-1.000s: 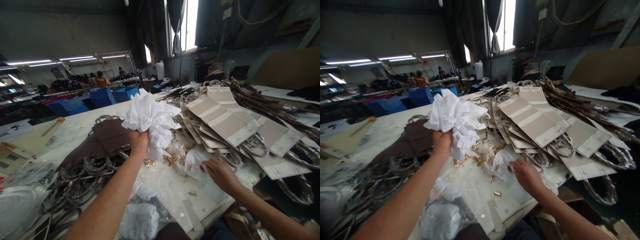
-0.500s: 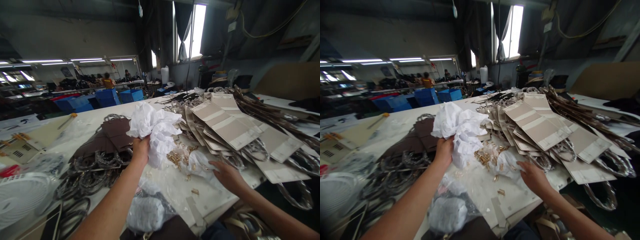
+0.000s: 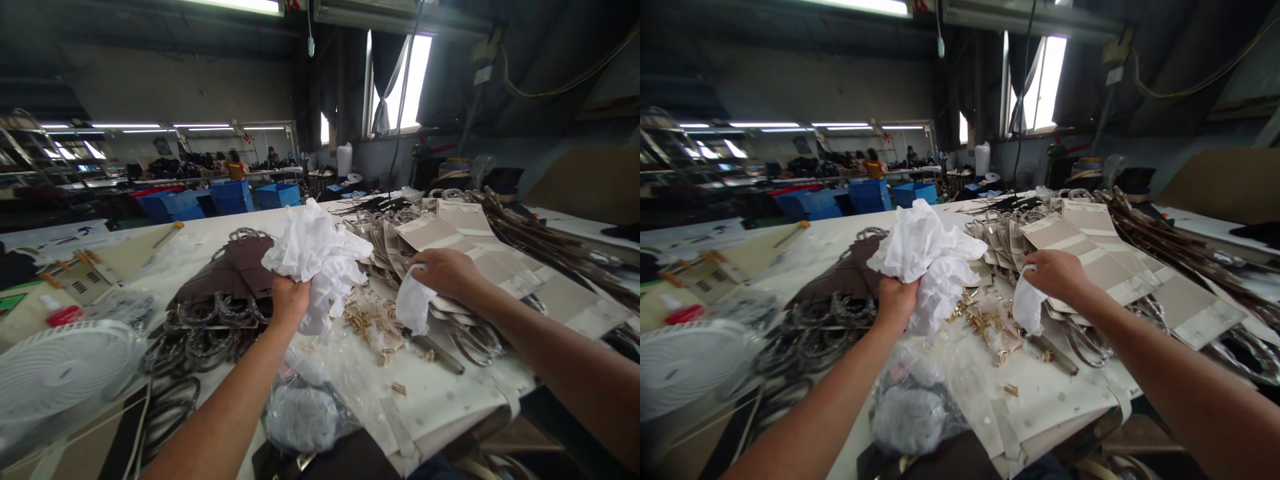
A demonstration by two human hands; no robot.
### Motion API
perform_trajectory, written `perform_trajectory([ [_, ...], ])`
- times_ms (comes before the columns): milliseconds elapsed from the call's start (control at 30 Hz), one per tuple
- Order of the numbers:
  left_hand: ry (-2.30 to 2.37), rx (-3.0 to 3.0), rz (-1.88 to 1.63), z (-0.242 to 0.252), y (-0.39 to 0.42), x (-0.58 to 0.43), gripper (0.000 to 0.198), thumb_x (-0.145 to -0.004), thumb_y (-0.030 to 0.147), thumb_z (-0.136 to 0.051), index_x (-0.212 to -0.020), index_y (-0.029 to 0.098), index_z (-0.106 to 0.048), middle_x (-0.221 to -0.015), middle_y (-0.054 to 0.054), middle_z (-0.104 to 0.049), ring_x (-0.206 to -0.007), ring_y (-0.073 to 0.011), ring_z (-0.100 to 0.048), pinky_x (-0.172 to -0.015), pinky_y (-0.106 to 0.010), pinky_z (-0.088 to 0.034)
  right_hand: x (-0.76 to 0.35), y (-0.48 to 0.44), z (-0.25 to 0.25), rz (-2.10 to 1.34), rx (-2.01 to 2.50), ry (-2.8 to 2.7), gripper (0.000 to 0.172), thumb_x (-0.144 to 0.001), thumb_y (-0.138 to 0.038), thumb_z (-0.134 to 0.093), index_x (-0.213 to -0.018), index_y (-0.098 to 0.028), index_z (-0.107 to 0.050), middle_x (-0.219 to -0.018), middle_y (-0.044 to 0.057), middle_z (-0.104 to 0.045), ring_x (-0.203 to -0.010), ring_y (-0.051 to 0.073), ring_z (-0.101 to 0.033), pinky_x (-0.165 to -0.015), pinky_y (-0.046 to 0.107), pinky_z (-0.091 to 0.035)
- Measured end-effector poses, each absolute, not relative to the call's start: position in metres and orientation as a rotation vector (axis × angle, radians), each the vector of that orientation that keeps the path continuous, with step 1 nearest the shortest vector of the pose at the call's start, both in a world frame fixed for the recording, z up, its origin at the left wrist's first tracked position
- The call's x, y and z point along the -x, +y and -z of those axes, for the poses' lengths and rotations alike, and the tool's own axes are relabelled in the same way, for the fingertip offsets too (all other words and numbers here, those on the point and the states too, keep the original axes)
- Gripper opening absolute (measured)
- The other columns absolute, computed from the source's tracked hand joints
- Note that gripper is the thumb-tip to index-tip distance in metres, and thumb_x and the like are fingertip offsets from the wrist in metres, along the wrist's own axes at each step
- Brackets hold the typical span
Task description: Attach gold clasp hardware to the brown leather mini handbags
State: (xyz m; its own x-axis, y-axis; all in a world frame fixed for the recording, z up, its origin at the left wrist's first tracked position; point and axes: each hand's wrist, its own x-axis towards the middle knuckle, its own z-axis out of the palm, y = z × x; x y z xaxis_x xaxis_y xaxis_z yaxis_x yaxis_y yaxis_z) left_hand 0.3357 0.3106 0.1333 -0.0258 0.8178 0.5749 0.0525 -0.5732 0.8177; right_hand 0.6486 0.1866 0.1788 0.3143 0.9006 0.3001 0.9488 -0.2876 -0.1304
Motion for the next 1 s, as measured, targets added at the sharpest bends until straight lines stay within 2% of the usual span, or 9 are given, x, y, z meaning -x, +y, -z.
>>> perform_trajectory([
  [167, 0.951, -1.67, -1.62, -0.133, 0.308, -0.332, 0.035, -0.076, 0.036, -0.077, -0.103, 0.014, -0.076, -0.112, -0.01, -0.079, -0.112, -0.0291, -0.073, -0.095, -0.033, -0.057, -0.654, 0.195, -0.186, 0.196, 2.314, -1.545, 0.029, -0.081, -0.041, -0.061, -0.095, -0.029, -0.084, -0.081, 0.005, -0.075, -0.076, 0.026, -0.064, -0.061, 0.032, -0.035],
  [333, 0.948, -1.669, -1.611, -0.129, 0.309, -0.327, 0.036, -0.076, 0.038, -0.078, -0.104, 0.014, -0.076, -0.113, -0.01, -0.079, -0.115, -0.0286, -0.071, -0.098, -0.032, -0.055, -0.654, 0.194, -0.175, 0.157, 2.276, -1.465, 0.035, -0.085, -0.052, -0.06, -0.09, -0.027, -0.084, -0.083, 0.007, -0.075, -0.076, 0.026, -0.065, -0.062, 0.032, -0.037],
  [567, 0.982, -1.715, -1.62, -0.128, 0.309, -0.328, 0.034, -0.077, 0.036, -0.076, -0.104, 0.016, -0.076, -0.113, -0.011, -0.078, -0.117, -0.0298, -0.071, -0.1, -0.036, -0.055, -0.647, 0.195, -0.166, 0.061, 2.084, -1.347, 0.038, -0.085, -0.052, -0.061, -0.087, -0.021, -0.082, -0.07, 0.005, -0.071, -0.069, 0.022, -0.063, -0.06, 0.029, -0.038],
  [767, 0.974, -2.011, -1.609, -0.126, 0.309, -0.356, 0.032, -0.074, 0.019, -0.067, -0.104, 0.018, -0.077, -0.113, -0.012, -0.077, -0.116, -0.0307, -0.07, -0.107, -0.04, -0.051, -0.625, 0.196, -0.184, 0.044, 1.913, -1.25, 0.039, -0.081, -0.051, -0.063, -0.083, -0.016, -0.081, -0.061, 0.002, -0.064, -0.061, 0.019, -0.058, -0.054, 0.028, -0.035],
  [900, 0.902, -2.145, -1.528, -0.127, 0.301, -0.389, 0.039, -0.073, 0.016, -0.067, -0.11, 0.019, -0.076, -0.114, -0.013, -0.076, -0.123, -0.0329, -0.066, -0.112, -0.044, -0.048, -0.602, 0.207, -0.192, -0.291, 1.645, -1.124, 0.031, -0.07, -0.043, -0.074, -0.079, -0.014, -0.08, -0.054, 0.0, -0.059, -0.054, 0.018, -0.054, -0.049, 0.025, -0.033],
  [1000, 0.798, -2.182, -1.387, -0.133, 0.292, -0.406, 0.042, -0.076, 0.02, -0.07, -0.118, 0.022, -0.075, -0.12, -0.01, -0.075, -0.123, -0.0308, -0.066, -0.111, -0.041, -0.049, -0.585, 0.221, -0.186, -0.625, 1.404, -1.095, 0.032, -0.068, -0.04, -0.074, -0.085, -0.014, -0.079, -0.059, 0.003, -0.065, -0.057, 0.021, -0.06, -0.05, 0.026, -0.042],
])
